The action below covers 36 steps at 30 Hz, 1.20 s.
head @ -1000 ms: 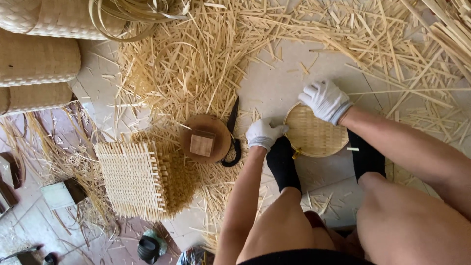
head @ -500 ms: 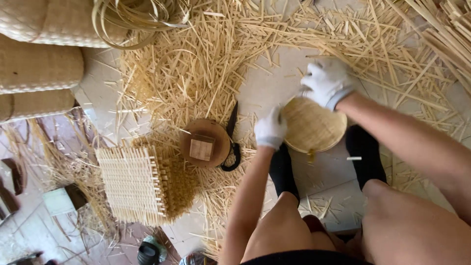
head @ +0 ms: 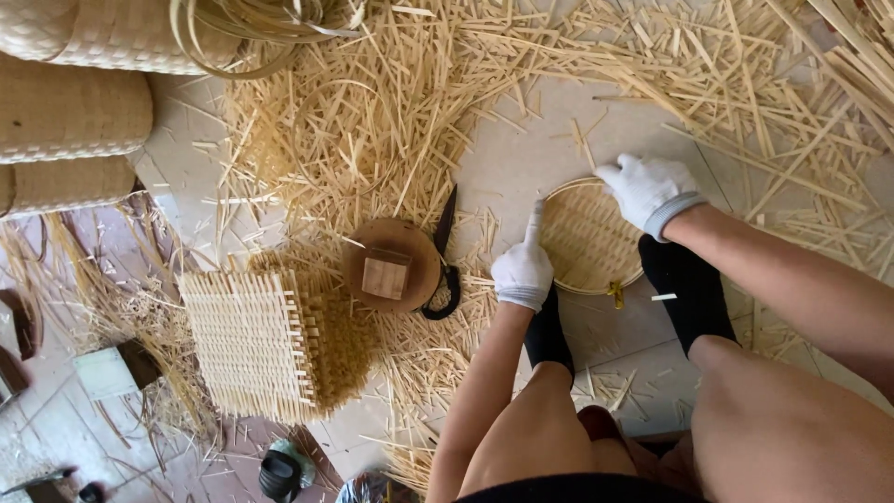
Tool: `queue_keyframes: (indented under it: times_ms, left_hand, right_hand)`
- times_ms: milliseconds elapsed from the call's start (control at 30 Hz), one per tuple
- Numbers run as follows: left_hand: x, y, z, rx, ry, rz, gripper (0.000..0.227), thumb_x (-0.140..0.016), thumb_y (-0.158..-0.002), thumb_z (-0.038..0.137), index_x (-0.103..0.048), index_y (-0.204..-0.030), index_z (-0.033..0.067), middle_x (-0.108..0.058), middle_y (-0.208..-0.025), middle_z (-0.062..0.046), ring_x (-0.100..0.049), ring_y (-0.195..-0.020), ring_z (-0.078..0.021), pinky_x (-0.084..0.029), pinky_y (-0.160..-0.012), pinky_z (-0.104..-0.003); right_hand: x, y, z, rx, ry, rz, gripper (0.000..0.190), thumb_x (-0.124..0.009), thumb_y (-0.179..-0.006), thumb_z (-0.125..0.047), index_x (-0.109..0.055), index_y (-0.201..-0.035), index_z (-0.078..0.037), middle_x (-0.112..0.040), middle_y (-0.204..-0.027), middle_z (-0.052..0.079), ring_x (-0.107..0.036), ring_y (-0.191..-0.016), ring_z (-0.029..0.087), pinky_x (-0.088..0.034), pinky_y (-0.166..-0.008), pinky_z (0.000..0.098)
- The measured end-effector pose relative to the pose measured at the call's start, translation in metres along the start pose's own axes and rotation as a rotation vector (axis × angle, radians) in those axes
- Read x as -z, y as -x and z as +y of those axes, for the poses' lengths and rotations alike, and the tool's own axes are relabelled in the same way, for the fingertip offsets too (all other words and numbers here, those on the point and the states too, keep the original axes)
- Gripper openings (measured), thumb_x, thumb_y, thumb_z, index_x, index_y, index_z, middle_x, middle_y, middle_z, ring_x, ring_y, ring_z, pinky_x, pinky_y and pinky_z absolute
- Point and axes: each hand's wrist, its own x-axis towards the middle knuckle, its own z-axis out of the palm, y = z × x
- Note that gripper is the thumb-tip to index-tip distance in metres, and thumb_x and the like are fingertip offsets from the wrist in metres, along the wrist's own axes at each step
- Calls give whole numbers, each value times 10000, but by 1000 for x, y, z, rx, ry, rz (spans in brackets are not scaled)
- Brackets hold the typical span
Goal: The recorder is weaving bamboo strips and using a knife to trim pieces while assembling a bamboo product on a workshop floor.
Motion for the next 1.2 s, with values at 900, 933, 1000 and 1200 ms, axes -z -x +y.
queue_keyframes:
  times_ms: [900, 933, 1000, 1200]
  left_hand:
    - [21, -117, 18, -415, -280, -258, 295, -542, -962, 173, -594, -1239, 88, -710, -1072, -171, -729, -915, -347, -599, -762, -455]
    - [30, -101, 13, -290, -203, -185, 324, -560, -946, 191, -587, -1252, 88, -715, -986, -176, -725, -849, -362, -590, -723, -470]
    - [31, -68, 3, -165, -133, -103, 357, -578, -929, 208, -580, -1265, 88, -720, -901, -181, -722, -783, -376, -580, -684, -484]
    - [-31, -3, -14, 99, 88, 305, 133, -609, -908, 244, -589, -911, 113, -715, -775, -199, -675, -625, -402, -533, -583, -532]
  right_hand:
    - [22, -21, 16, -213, -227, 46, 642, -588, -923, -598, -562, -1325, -99, -564, -1171, 160, -663, -710, 235, -591, -563, 368]
    - [14, -28, 24, -159, -152, 121, 541, -542, -1013, -589, -649, -1192, -90, -588, -1151, 154, -636, -744, 227, -572, -603, 372]
    - [19, -34, 29, -104, -79, 207, 551, -496, -1103, -578, -737, -1059, -85, -612, -1130, 146, -609, -779, 219, -553, -643, 377]
    - [28, -16, 6, 191, 359, 354, 284, -544, -929, -444, -758, -993, -269, -633, -1117, 42, -613, -1052, 233, -569, -859, 384]
